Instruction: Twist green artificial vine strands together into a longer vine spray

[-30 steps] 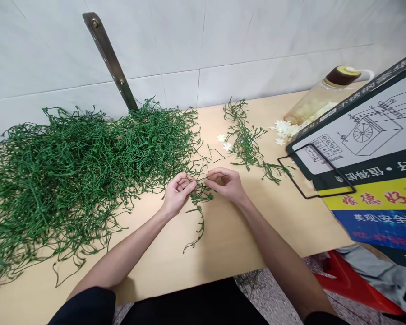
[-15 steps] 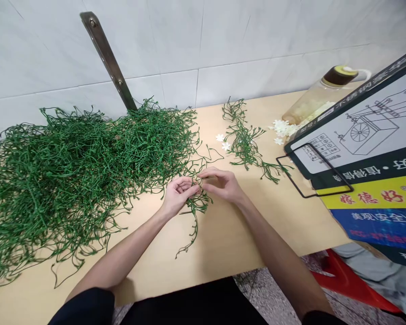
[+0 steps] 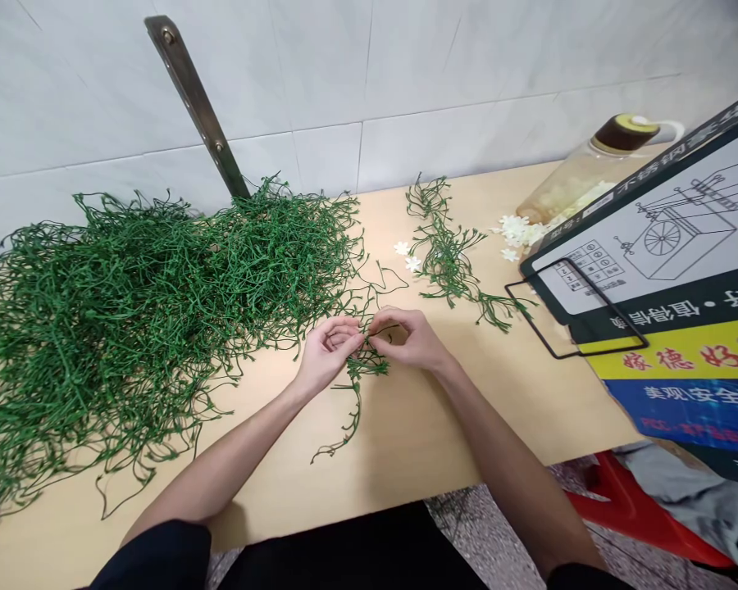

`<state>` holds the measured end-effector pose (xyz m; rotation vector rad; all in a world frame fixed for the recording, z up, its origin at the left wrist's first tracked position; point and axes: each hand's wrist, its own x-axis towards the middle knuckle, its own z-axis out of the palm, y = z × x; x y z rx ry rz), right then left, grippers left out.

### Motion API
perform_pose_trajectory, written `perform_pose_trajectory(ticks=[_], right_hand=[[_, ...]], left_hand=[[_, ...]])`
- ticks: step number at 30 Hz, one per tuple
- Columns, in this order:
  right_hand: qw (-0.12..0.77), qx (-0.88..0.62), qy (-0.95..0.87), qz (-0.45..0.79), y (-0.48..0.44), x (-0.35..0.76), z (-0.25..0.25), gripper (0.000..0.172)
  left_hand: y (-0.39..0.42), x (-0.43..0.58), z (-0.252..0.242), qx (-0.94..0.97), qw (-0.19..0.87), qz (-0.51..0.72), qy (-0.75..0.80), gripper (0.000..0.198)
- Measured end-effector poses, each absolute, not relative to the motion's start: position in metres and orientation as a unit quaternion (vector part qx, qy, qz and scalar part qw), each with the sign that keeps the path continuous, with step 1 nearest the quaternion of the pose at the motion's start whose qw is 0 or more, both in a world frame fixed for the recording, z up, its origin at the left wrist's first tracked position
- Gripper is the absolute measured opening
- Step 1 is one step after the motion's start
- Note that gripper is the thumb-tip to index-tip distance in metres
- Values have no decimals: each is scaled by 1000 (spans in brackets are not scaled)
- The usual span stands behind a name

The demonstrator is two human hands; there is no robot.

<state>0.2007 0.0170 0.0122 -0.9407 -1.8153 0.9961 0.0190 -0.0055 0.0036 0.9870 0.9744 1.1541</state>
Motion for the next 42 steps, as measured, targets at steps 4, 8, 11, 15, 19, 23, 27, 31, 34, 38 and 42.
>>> perform_pose_trajectory(ticks=[4,8,11,15,19,23,27,31,34,38,42], right_hand=[[395,-351,-796,294,18,199,12,8],[421,-330,-803,264,18,199,10,10],[419,-331,-802,266,18,200,10,11],[384,-336,-822,253,16,200,11,9],[352,-326,-837,264,14,198,13,14],[355,-323,-836,266,15,197,11,19],[378,-325,-821,280,16,197,8,21],[385,-315,-815,298,15,195,7,22],[392,-312,-815,292,16,194,7,20],[413,-315,-811,270,17,194,4,18],[416,-318,-808,269,16,193,5,16]], left_hand=[[-9,20,3,439,605,508,427,32],[-8,21,1,459,590,500,437,31],[-7,21,2,501,563,489,439,24],[-10,21,5,539,547,462,444,25],[-14,21,9,576,520,432,460,26],[-16,21,10,594,505,422,463,24],[-16,22,11,603,506,413,458,20],[-15,22,12,609,507,406,456,19],[-14,20,13,614,509,400,451,19],[-12,17,12,624,544,379,414,22],[-11,17,11,612,565,383,399,24]])
